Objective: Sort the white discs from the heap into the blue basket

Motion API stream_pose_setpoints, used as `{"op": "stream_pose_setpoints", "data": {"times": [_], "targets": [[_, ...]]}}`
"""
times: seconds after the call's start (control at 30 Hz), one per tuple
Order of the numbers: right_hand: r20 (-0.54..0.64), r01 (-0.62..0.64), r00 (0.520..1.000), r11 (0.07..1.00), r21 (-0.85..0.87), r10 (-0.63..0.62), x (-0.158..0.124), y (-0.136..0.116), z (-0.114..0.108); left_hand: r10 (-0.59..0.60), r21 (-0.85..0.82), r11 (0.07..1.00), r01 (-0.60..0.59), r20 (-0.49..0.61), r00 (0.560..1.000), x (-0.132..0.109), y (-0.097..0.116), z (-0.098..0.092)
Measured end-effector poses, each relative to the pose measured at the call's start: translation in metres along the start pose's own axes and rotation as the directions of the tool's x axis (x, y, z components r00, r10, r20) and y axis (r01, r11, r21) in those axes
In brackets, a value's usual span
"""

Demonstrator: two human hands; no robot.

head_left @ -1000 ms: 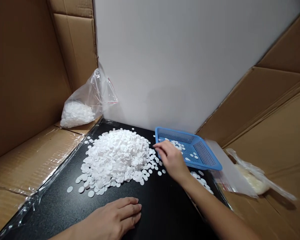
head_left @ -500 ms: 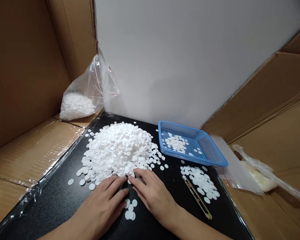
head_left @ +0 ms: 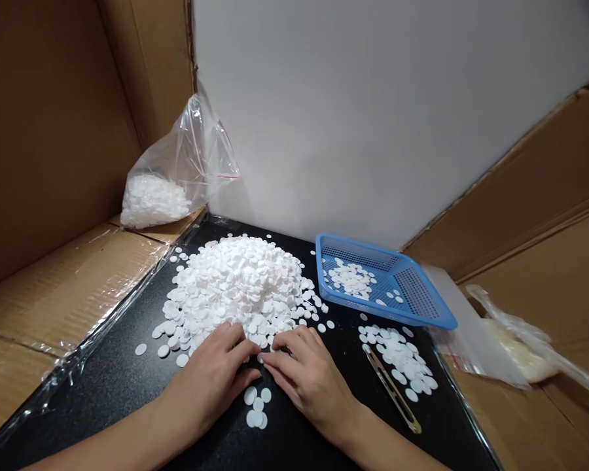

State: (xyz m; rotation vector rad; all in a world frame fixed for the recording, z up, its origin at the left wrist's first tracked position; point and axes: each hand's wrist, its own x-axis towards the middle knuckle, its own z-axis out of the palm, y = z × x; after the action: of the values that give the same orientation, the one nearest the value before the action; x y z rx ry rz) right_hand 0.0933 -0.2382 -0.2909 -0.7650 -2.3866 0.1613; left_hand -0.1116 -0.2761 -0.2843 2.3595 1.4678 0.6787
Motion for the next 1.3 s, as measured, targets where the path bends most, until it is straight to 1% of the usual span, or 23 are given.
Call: {"op": "stream_pose_setpoints", "data": {"times": [0.1, 0.2, 0.27, 0.33, 0.43, 0.53, 0.63, 0.77, 0.87, 0.97, 1.03, 1.13, 1.2, 1.3], "targets": [[0.019, -0.016, 1.000, 1.000, 0.016, 0.016, -0.009, -0.002, -0.004, 0.038, 0.081, 0.996, -0.041, 0.035, 0.999, 0.009, 0.003, 0.001], [0.037, -0.030, 0.999, 0.997, 0.069, 0.027, -0.016, -0.003, -0.008, 0.076, 0.180, 0.980, -0.086, 0.061, 0.995, 0.014, 0.005, 0.000], [0.048, -0.044, 0.998, 0.994, 0.104, 0.039, -0.019, -0.003, -0.011, 0.104, 0.227, 0.967, -0.115, 0.058, 0.993, 0.015, 0.005, 0.000], [0.053, -0.064, 0.997, 0.990, 0.125, 0.058, -0.018, -0.002, -0.014, 0.133, 0.235, 0.962, -0.139, 0.041, 0.990, 0.016, 0.004, -0.001], [0.065, -0.099, 0.994, 0.987, 0.126, 0.091, -0.016, -0.001, -0.016, 0.145, 0.166, 0.975, -0.144, 0.009, 0.989, 0.015, 0.003, 0.000], [0.077, -0.132, 0.989, 0.987, 0.087, 0.125, -0.014, 0.000, -0.013, 0.100, 0.079, 0.992, -0.099, -0.003, 0.995, 0.015, 0.004, 0.002], [0.090, -0.148, 0.986, 0.988, 0.051, 0.143, -0.014, -0.001, -0.009, 0.090, 0.076, 0.993, -0.090, 0.005, 0.996, 0.015, 0.006, 0.004], [0.142, -0.184, 0.975, 0.979, 0.085, 0.170, -0.013, -0.002, -0.010, 0.119, 0.088, 0.989, -0.122, 0.037, 0.992, 0.014, 0.007, 0.003], [0.187, -0.196, 0.967, 0.974, 0.117, 0.173, -0.010, -0.001, -0.014, 0.081, 0.041, 0.996, -0.083, 0.044, 0.996, 0.011, 0.005, 0.000], [0.157, -0.204, 0.970, 0.973, 0.105, 0.186, -0.006, -0.001, -0.014, 0.011, -0.064, 0.998, -0.009, 0.030, 0.999, 0.005, -0.001, -0.004], [0.131, -0.191, 0.975, 0.977, 0.089, 0.179, -0.003, -0.001, -0.010, -0.038, -0.144, 0.989, 0.044, 0.047, 0.998, 0.000, -0.006, -0.007], [0.136, -0.177, 0.976, 0.982, 0.065, 0.167, 0.002, -0.002, -0.003, -0.106, -0.187, 0.975, 0.117, 0.067, 0.992, -0.003, -0.009, -0.010], [0.138, -0.178, 0.976, 0.983, 0.050, 0.170, 0.004, -0.003, 0.000, -0.121, -0.170, 0.977, 0.132, 0.075, 0.990, -0.003, -0.008, -0.011], [0.120, -0.158, 0.981, 0.987, 0.019, 0.154, 0.006, -0.004, 0.005, -0.068, -0.129, 0.988, 0.080, 0.092, 0.993, -0.002, -0.007, -0.010]]}}
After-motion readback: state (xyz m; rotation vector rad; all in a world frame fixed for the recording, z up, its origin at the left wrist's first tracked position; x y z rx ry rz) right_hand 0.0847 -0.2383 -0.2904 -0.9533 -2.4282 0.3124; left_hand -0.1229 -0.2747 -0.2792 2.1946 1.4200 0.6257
